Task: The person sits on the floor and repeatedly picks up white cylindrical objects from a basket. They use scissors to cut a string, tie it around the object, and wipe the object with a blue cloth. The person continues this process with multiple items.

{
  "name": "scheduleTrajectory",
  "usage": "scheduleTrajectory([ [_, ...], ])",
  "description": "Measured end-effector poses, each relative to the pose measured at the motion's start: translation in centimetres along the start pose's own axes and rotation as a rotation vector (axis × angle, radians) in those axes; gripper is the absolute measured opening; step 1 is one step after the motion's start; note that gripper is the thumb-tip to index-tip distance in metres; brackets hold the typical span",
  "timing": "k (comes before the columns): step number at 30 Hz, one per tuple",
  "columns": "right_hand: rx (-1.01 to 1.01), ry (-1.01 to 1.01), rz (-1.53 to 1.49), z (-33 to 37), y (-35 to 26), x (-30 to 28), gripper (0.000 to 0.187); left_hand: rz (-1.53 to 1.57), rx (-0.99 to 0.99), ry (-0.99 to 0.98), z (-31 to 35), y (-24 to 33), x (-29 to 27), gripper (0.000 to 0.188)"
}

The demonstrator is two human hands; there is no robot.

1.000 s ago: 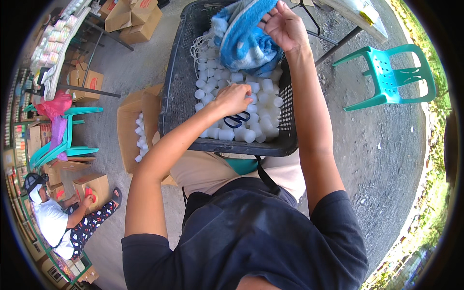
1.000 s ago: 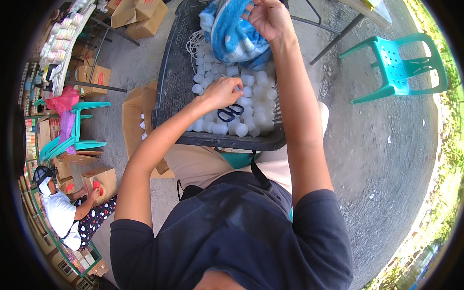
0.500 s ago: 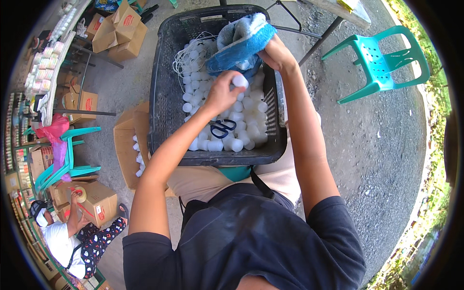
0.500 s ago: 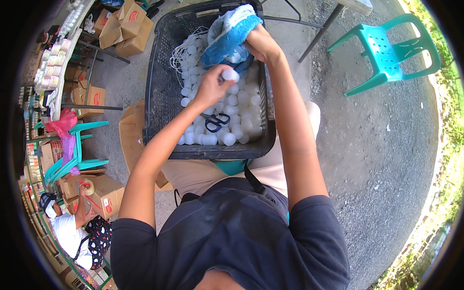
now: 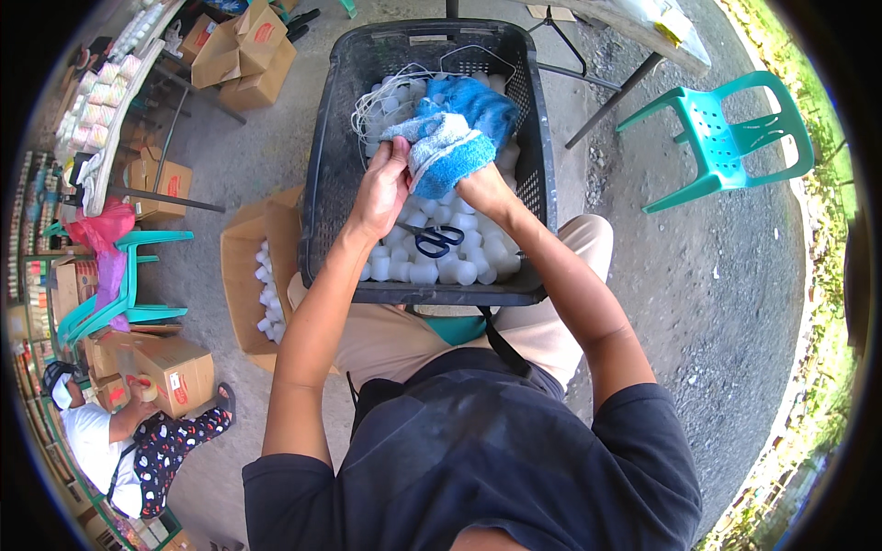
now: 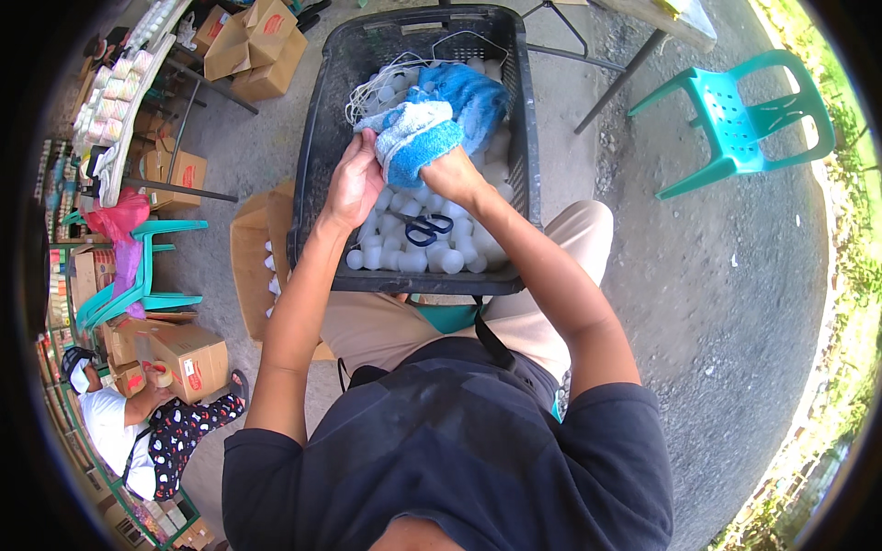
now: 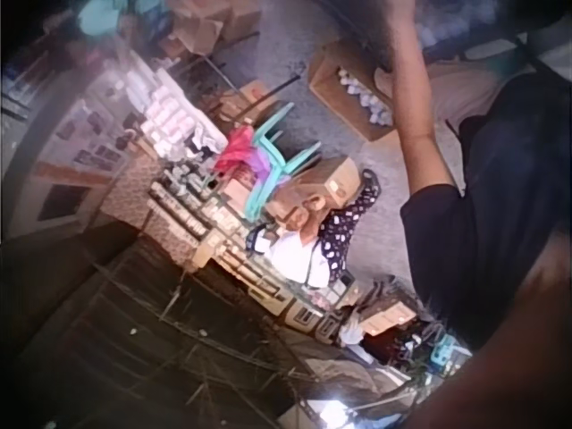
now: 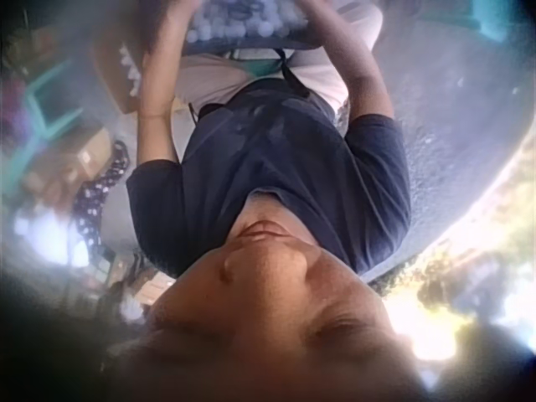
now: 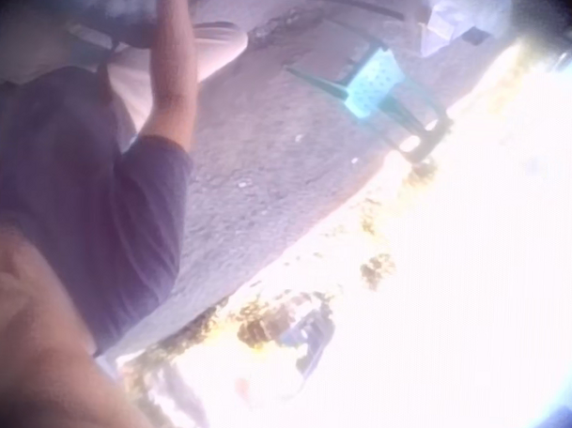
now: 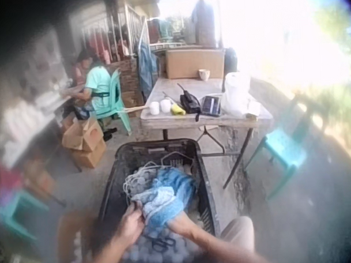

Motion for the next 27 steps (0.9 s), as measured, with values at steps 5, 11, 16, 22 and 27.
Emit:
scheduleTrajectory([
  [5, 0.046, 0.169, -0.093, -0.6, 0.5, -0.7, 0.030, -0.082, 0.257, -0.053, 1.8, 0.6, 2.2, 0.032],
  [11, 0.296, 0.234, -0.624, 0.9, 0.9, 1.7, 0.015, 0.342, 0.015, -0.235, 2.5, -0.2, 1.6, 0.047],
  [16, -0.126, -0.023, -0.048, 1.3, -1.1, 0.7, 0.019, 0.448, -0.164, -0.204, 2.6, -1.1, 0.9, 0.055],
  [22, -0.101, 0.071, 0.132, 1.1, -3.0, 0.7, 0.025, 0.368, -0.108, -0.088, 2.8, -1.7, 0.8, 0.049],
  [27, -0.112, 0.046, 0.307, 0.9, -3.4, 0.6, 0.020, 0.045, 0.135, 0.018, 3.2, -1.9, 1.0, 0.039],
])
Point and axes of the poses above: each hand's wrist, its own z-axis away from the middle knuckle, its own x-axis out of the palm, y = z × x, the point moved 7 cm from there along -z, towards the middle knuckle, and after that the axes turned 15 degrees about -x, right-handed, at the moved point
